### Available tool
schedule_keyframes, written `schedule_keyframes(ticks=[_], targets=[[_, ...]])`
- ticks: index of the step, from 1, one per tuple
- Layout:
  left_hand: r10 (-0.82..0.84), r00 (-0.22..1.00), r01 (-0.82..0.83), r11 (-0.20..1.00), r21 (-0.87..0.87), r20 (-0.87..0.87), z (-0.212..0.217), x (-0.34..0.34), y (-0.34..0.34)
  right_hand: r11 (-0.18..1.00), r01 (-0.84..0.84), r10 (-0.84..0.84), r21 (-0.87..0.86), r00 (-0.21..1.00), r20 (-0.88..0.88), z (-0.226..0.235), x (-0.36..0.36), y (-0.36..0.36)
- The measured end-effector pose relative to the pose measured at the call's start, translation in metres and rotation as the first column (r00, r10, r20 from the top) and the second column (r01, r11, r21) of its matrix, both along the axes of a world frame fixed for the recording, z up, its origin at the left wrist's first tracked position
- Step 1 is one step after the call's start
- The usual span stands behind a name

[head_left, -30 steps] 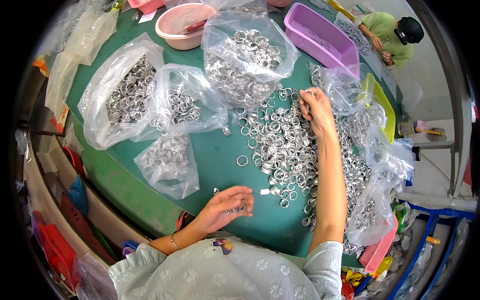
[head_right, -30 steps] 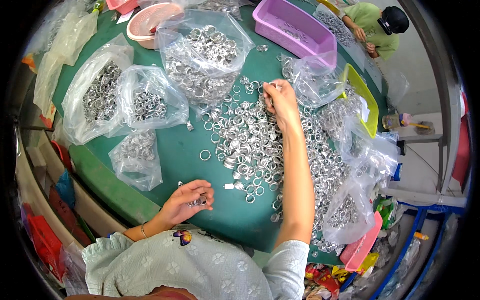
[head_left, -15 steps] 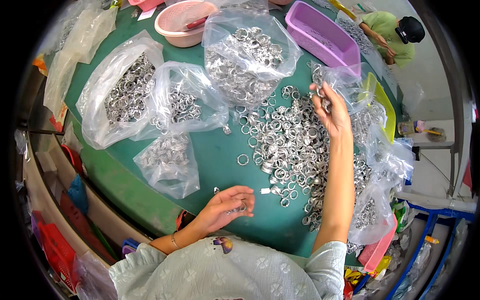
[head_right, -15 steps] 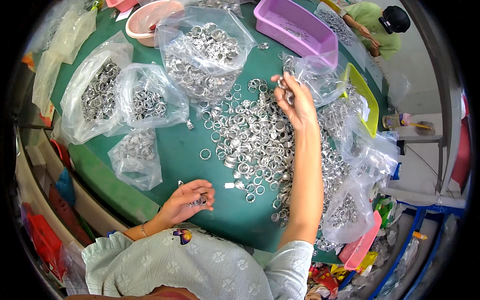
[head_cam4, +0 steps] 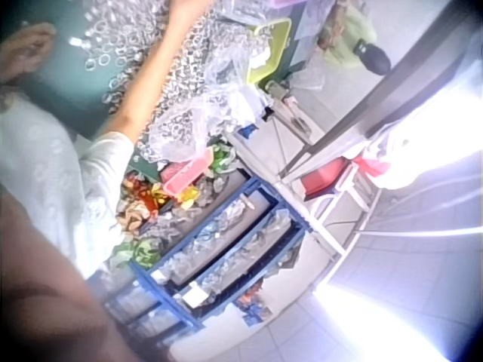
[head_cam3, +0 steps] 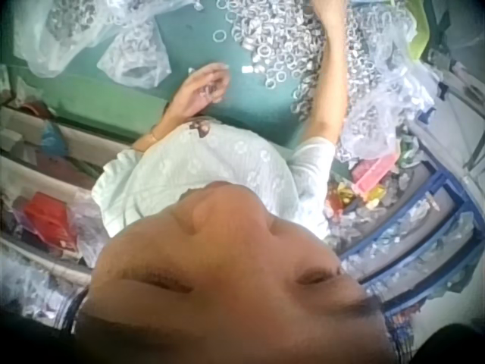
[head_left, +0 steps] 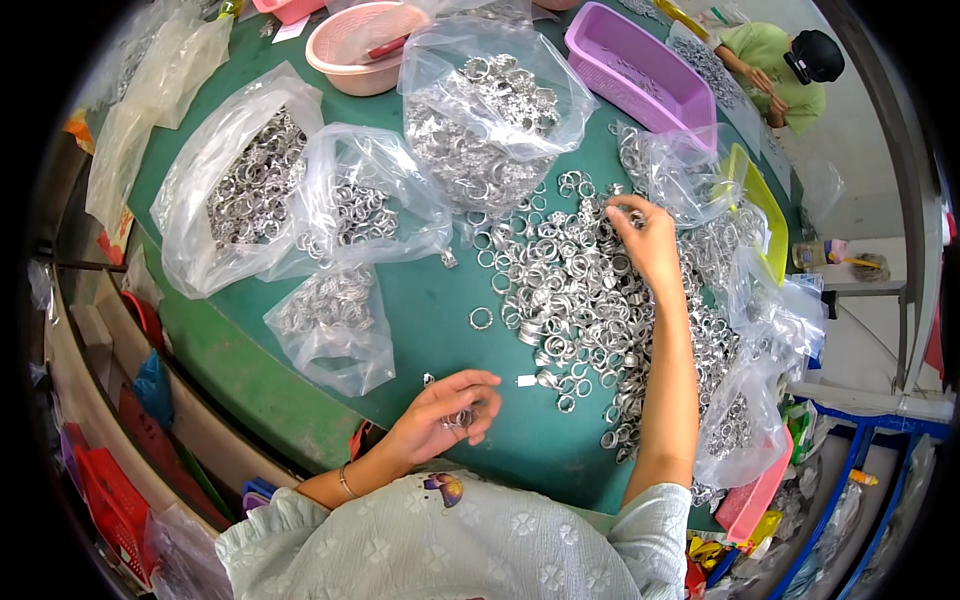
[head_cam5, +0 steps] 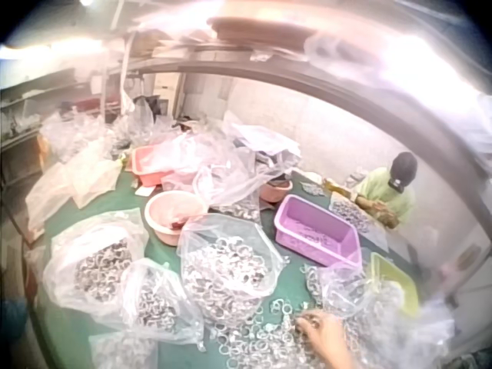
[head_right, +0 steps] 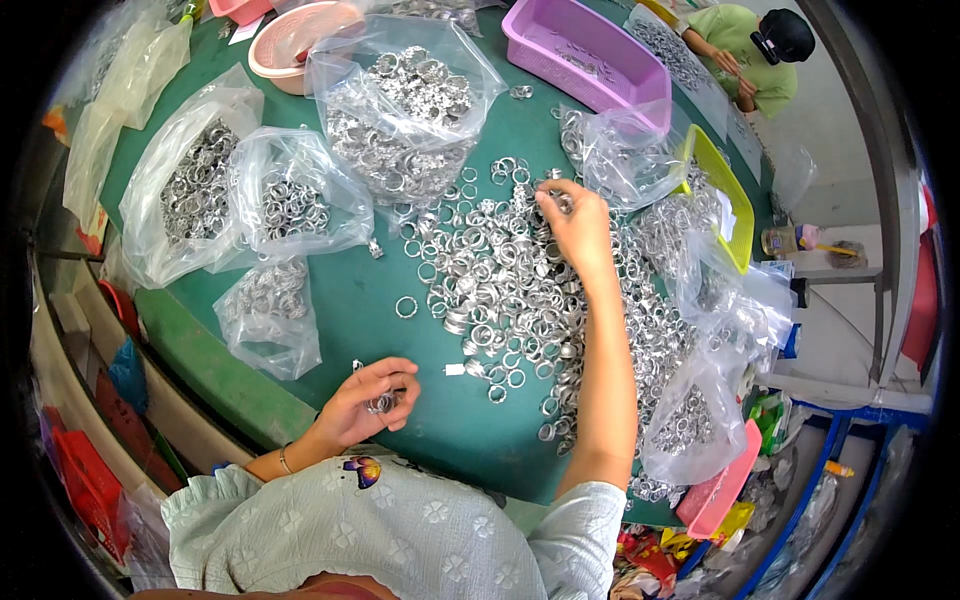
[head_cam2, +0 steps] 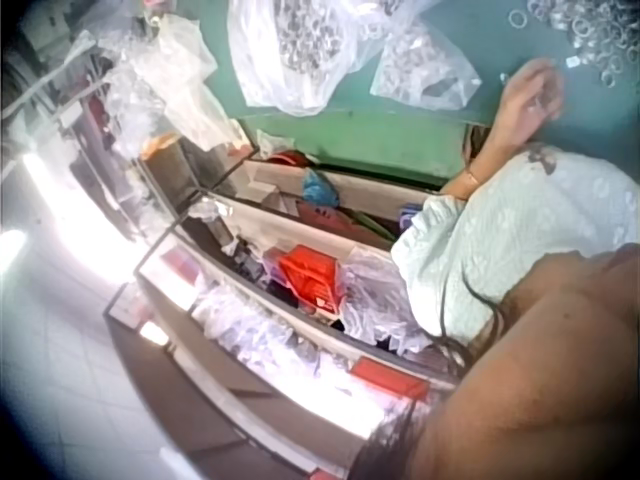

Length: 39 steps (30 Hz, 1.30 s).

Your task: The person assembles small metal keychains by hand, picking up individual rings and metal pieces from a large pile on a green table. They link the components together and place the finished assemblies into a plastic bag. The process is repetitive and involves handling many small parts.

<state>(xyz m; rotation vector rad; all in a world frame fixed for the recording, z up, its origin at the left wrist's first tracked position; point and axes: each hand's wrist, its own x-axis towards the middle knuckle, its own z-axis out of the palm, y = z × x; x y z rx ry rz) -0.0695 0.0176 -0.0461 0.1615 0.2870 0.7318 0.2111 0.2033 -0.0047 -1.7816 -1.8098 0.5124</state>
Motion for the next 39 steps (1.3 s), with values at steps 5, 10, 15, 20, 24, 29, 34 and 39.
schedule_keyframes(ticks=[5, 10, 15, 20, 24, 29, 34, 39], targets=[[-0.005, 1.0, 0.006, 1.0, 0.015, -0.028, 0.0, 0.001, 0.0, 0.998, -0.033, 0.055, -0.055, 0.88, 0.472, 0.002, -0.028, 0.0], [-0.005, 1.0, 0.005, 1.0, 0.005, -0.014, -0.001, 0.001, -0.001, 0.98, -0.087, 0.115, -0.181, 0.982, 0.151, 0.006, -0.017, 0.013], [-0.004, 1.0, 0.004, 1.0, 0.021, 0.015, -0.002, 0.001, 0.0, 0.901, -0.092, -0.147, -0.425, 0.856, -0.496, 0.035, -0.017, 0.003], [-0.005, 1.0, 0.005, 1.0, 0.015, -0.02, -0.001, 0.002, -0.001, 0.984, -0.159, 0.141, -0.085, 0.972, -0.186, 0.021, -0.021, 0.01], [-0.017, 1.0, 0.017, 1.0, 0.017, -0.003, 0.001, 0.0, 0.001, 0.949, -0.282, 0.292, -0.139, 0.955, 0.05, 0.014, -0.046, 0.01], [-0.016, 1.0, 0.016, 1.0, 0.023, -0.015, 0.001, -0.001, 0.0, 0.915, -0.4, 0.404, -0.062, 0.906, 0.122, 0.003, -0.058, 0.009], [-0.021, 0.999, 0.021, 0.999, 0.026, -0.032, 0.002, -0.001, 0.0, 0.946, -0.284, 0.002, -0.155, 0.483, -0.875, 0.035, -0.013, -0.004], [-0.011, 1.0, 0.011, 1.0, 0.01, -0.024, 0.002, 0.002, 0.0, 0.955, -0.289, -0.043, -0.068, 0.089, -0.995, 0.029, 0.016, -0.009]])
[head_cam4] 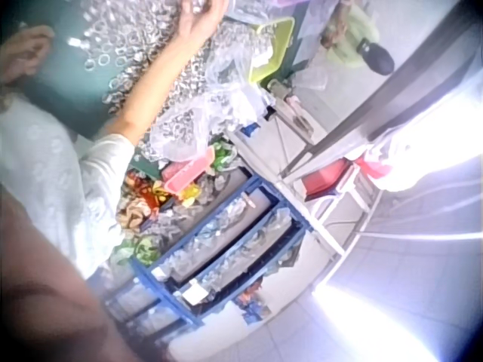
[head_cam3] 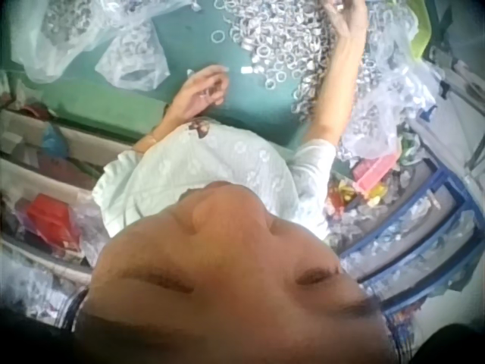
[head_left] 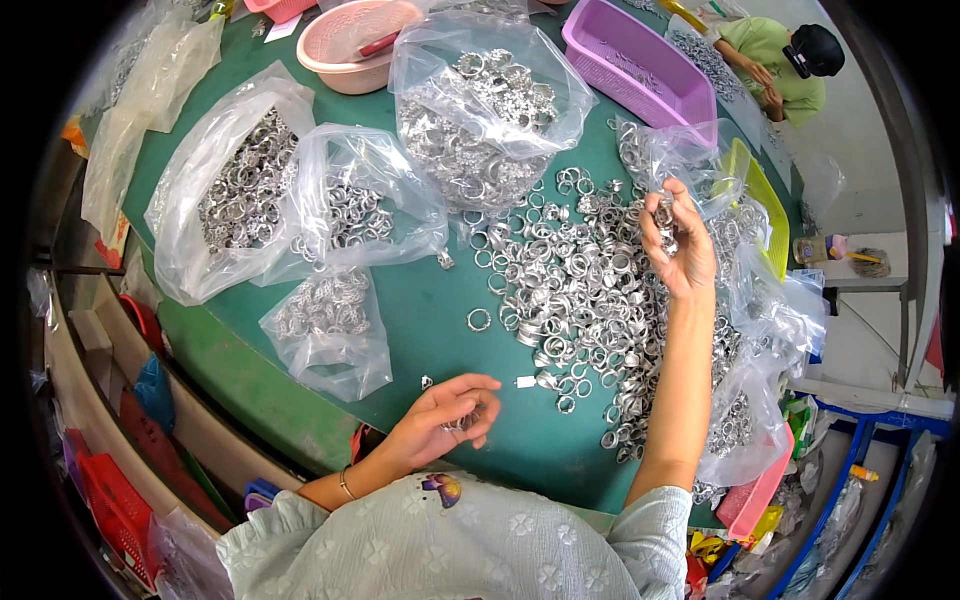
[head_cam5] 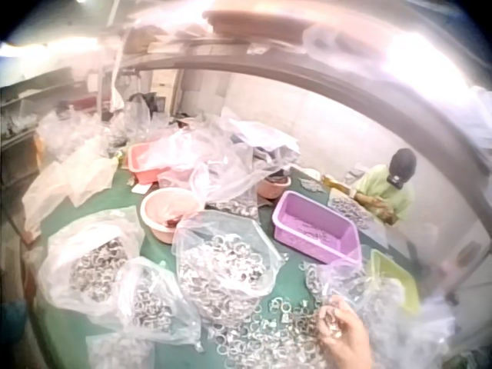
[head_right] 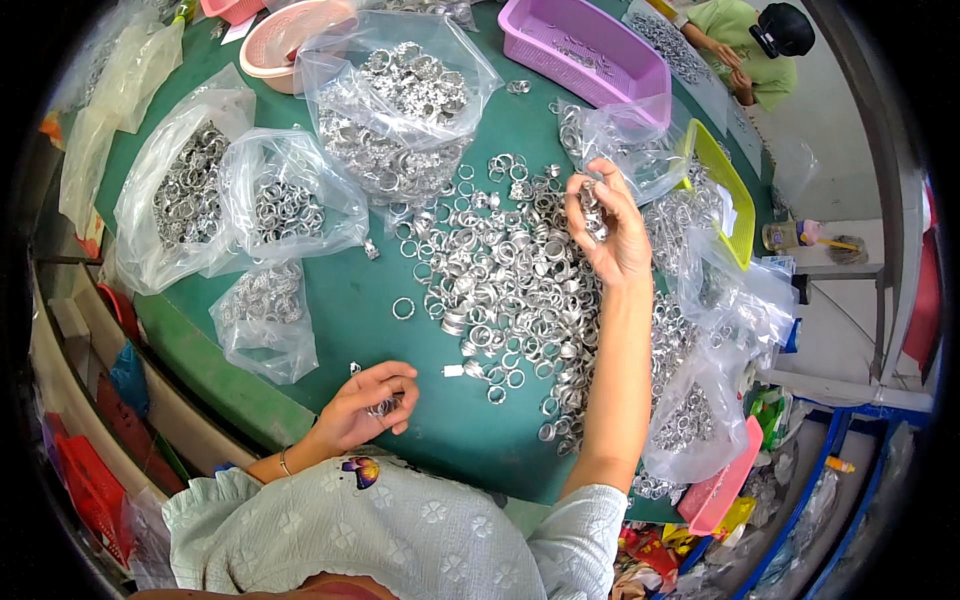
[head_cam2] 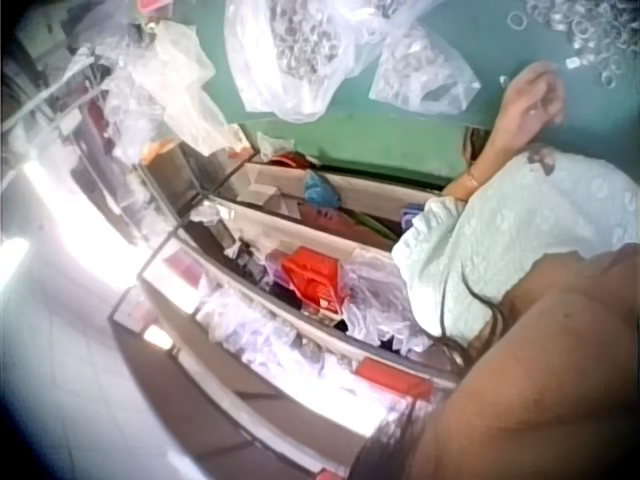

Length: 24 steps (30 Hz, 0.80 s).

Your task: The person assembles small metal keychains by hand, picking up individual rings and metal pieces from a large pile on a green table. They link the components together and place the finished assemblies into a plastic bag. The process is repetitive and involves handling many small parts.

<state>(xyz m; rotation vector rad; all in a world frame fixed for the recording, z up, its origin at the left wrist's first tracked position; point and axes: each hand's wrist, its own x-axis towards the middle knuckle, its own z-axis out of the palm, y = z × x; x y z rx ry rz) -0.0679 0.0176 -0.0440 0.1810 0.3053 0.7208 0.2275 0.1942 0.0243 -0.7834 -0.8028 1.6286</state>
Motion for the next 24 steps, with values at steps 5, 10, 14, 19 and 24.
schedule_keyframes(ticks=[5, 10, 14, 19, 24], targets=[[-0.002, 1.0, 0.002, 1.0, 0.006, -0.007, 0.001, 0.001, 0.001, 0.989, 0.089, 0.04, -0.117, 0.605, 0.796, 0.0, -0.004, 0.002], [-0.005, 1.0, 0.005, 1.0, 0.026, 0.003, 0.0, -0.001, 0.001, 0.988, -0.01, -0.141, 0.151, -0.428, 0.893, -0.019, -0.048, 0.006], [0.002, 1.0, -0.002, 0.999, 0.036, 0.006, -0.001, -0.004, -0.002, 0.983, -0.049, -0.181, 0.174, -0.238, 0.954, -0.022, -0.033, 0.012], [-0.006, 1.0, 0.005, 0.998, 0.058, 0.008, -0.002, -0.002, 0.001, 0.983, 0.182, -0.092, 0.015, 0.419, 0.903, 0.005, -0.011, -0.022], [0.036, 0.999, -0.036, 0.999, 0.007, -0.015, -0.007, -0.001, -0.002, 0.958, 0.281, -0.093, -0.059, 0.497, 0.863, 0.037, 0.016, -0.087]])
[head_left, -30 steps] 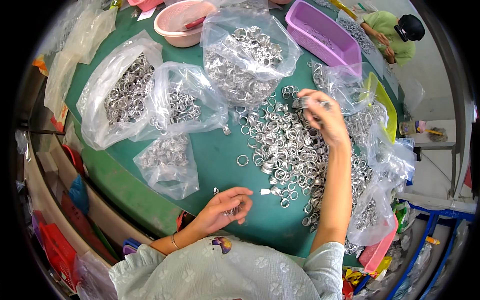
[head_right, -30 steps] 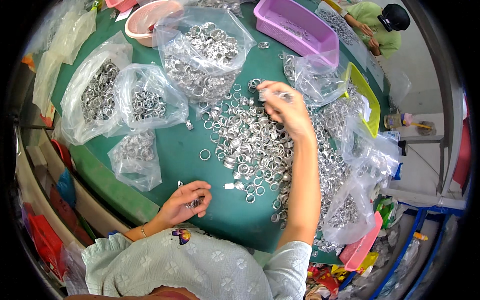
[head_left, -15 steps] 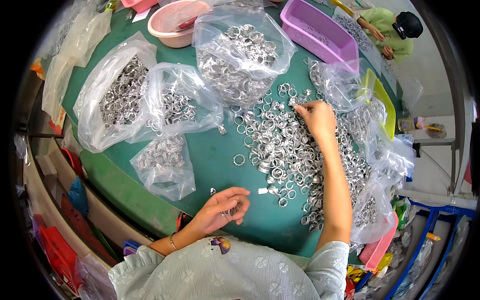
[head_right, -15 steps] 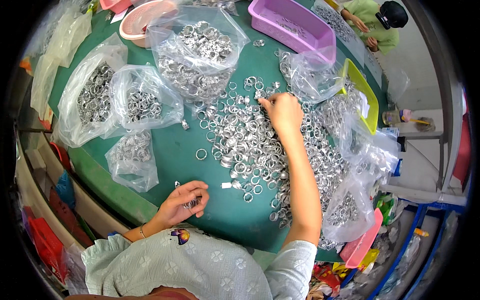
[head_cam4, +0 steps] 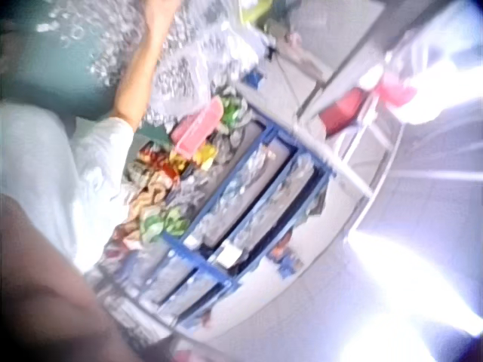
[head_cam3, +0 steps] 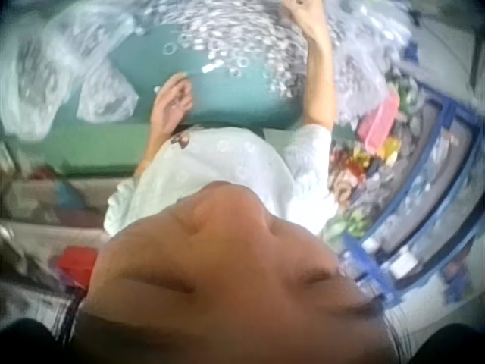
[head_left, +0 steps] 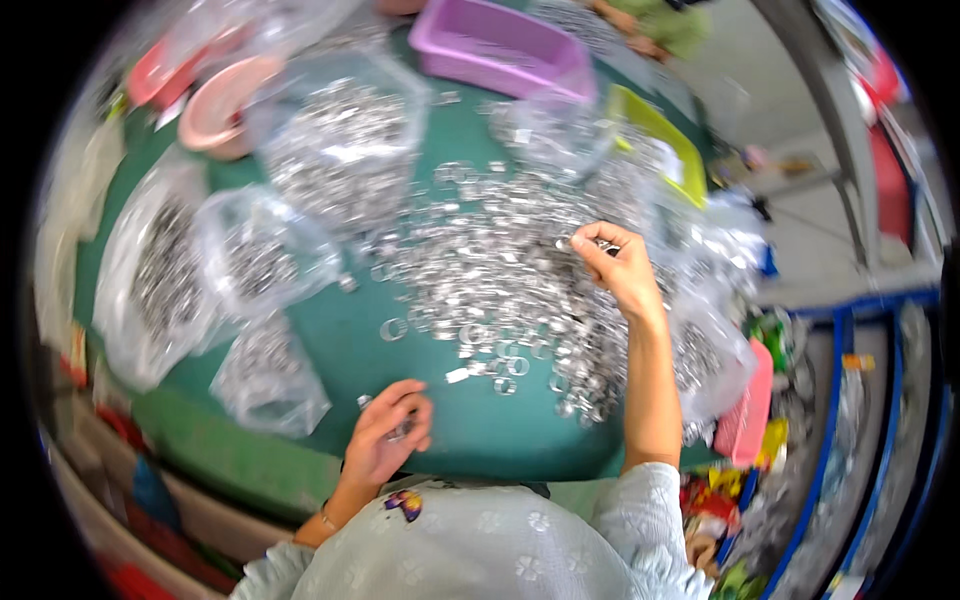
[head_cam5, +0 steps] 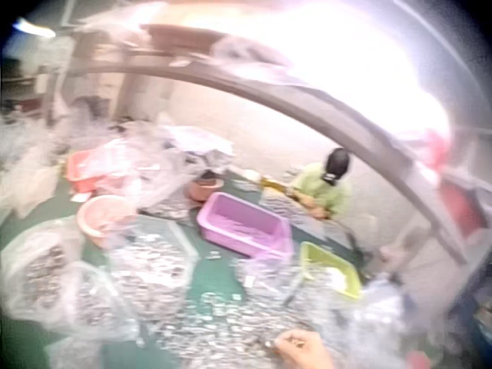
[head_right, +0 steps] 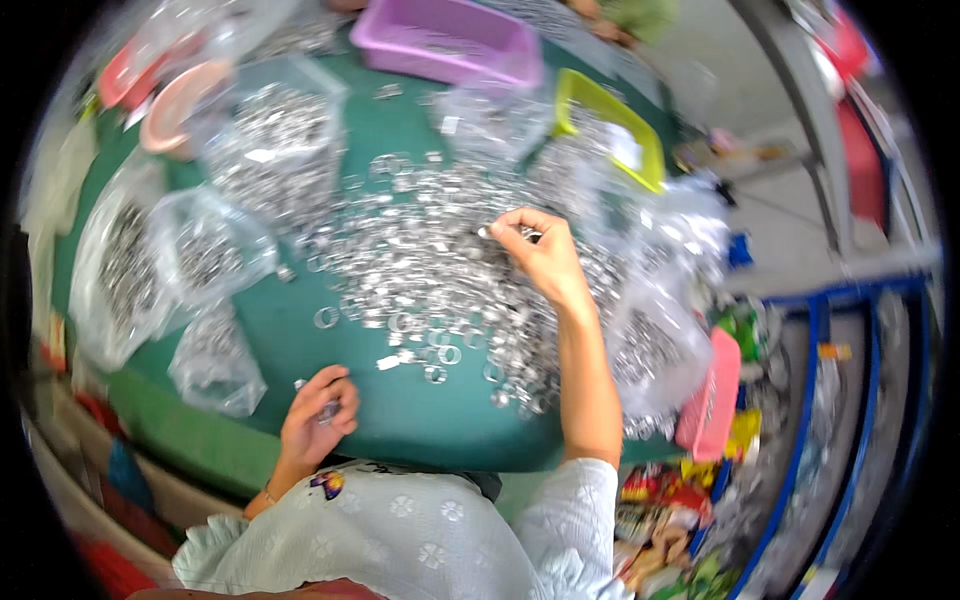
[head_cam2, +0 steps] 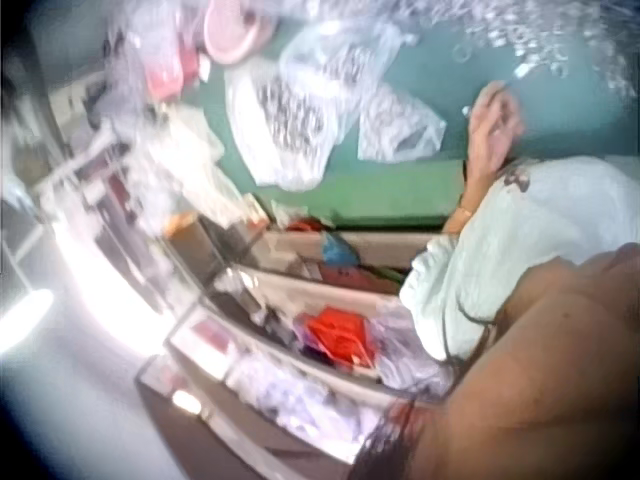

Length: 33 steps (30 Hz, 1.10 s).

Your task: The person assembles small metal keychains by hand, picking up individual rings and metal pieces from a large pile on a green table. They link the components together and place the finished assemblies into a plastic bag. The process is repetitive and involves handling many small parts.

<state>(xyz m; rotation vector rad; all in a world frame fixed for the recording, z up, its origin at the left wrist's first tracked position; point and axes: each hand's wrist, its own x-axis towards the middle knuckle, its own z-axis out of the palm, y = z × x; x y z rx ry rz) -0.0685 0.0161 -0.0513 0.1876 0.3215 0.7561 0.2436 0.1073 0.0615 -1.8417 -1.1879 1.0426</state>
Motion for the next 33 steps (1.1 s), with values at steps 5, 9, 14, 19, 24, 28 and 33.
schedule_keyframes(ticks=[5, 9, 14, 19, 24, 28, 33], targets=[[0.032, 0.999, -0.032, 0.999, -0.023, 0.009, -0.002, 0.005, 0.0, 0.809, 0.219, -0.497, 0.545, 0.75, 0.437, 0.042, 0.084, -0.07], [0.018, 1.0, -0.019, 1.0, 0.009, 0.003, 0.003, 0.006, -0.001, 0.837, 0.294, -0.546, 0.462, 0.386, 0.743, 0.035, 0.188, -0.085], [0.05, 0.999, -0.049, 0.998, -0.026, 0.011, 0.002, -0.001, -0.003, 0.779, 0.528, -0.615, 0.338, 0.746, 0.253, 0.012, 0.187, -0.064], [-0.005, 0.999, 0.005, 1.0, 0.009, 0.032, 0.003, 0.003, 0.0, 0.879, 0.358, -0.278, 0.314, 0.921, -0.271, 0.014, 0.097, -0.053], [0.053, 0.998, -0.052, 0.998, -0.027, 0.039, -0.001, 0.003, -0.004, 0.999, -0.017, 0.014, 0.043, 0.997, 0.073, 0.001, 0.026, -0.031], [0.007, 1.0, -0.007, 1.0, 0.015, 0.011, 0.004, 0.004, 0.0, 0.928, -0.295, 0.196, 0.229, 0.906, 0.375, -0.03, -0.004, -0.001], [0.011, 1.0, -0.011, 1.0, -0.002, 0.015, 0.004, 0.004, 0.0, 0.952, -0.178, 0.126, 0.249, 0.969, 0.211, -0.053, -0.019, 0.074]])
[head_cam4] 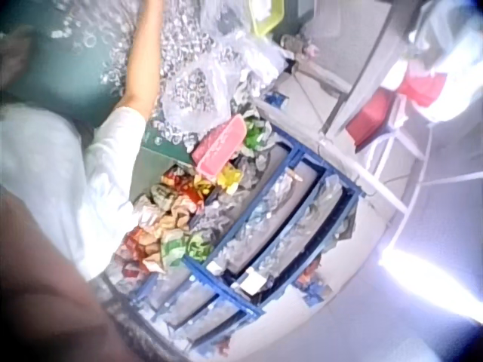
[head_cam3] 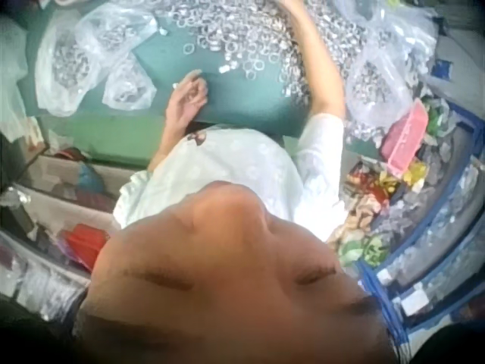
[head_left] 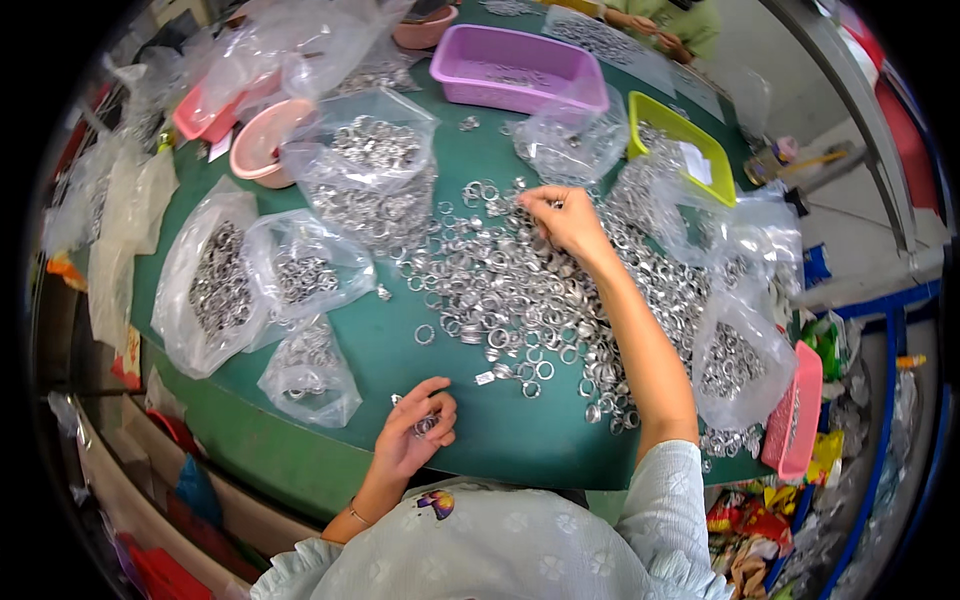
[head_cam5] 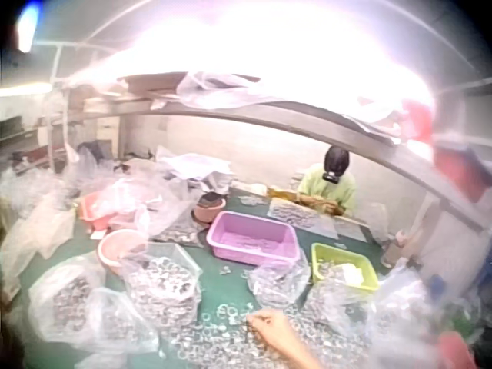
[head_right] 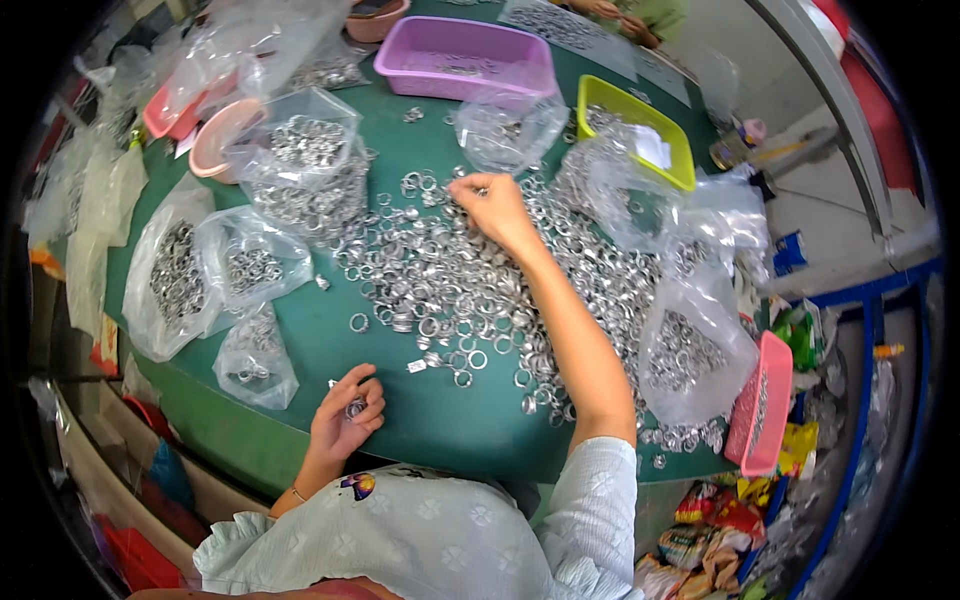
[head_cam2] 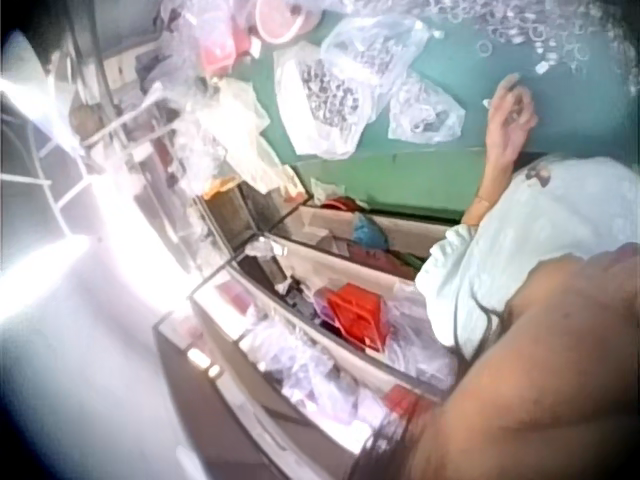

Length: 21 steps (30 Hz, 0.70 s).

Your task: The person assembles small metal keychains by hand, picking up individual rings and metal pieces from a large pile on a green table. They link the components together and place the finished assemblies into a plastic bag. The process is repetitive and involves handling many small parts.

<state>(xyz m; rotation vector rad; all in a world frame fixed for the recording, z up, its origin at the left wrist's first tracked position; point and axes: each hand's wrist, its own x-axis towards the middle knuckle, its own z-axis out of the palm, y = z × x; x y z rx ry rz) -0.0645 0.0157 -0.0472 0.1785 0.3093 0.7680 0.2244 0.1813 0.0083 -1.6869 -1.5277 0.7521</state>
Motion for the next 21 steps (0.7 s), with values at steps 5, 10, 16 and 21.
schedule_keyframes(ticks=[5, 10, 16, 21], targets=[[0.003, 1.0, -0.003, 1.0, -0.006, 0.005, 0.001, -0.003, 0.0, 0.996, -0.042, 0.079, -0.082, 0.84, 0.536, 0.008, -0.033, 0.025], [-0.005, 1.0, 0.006, 1.0, 0.018, -0.02, 0.005, -0.004, 0.0, 0.988, -0.147, 0.087, 0.05, 0.788, 0.609, -0.024, -0.037, 0.025], [-0.02, 1.0, 0.02, 0.999, 0.046, 0.001, 0.004, -0.002, 0.0, 0.92, -0.216, -0.035, -0.328, 0.786, -0.617, 0.017, -0.008, -0.007], [-0.022, 1.0, 0.023, 0.999, 0.045, -0.011, 0.004, -0.002, 0.001, 0.89, -0.294, -0.123, -0.349, 0.582, -0.804, 0.014, -0.014, -0.041]])
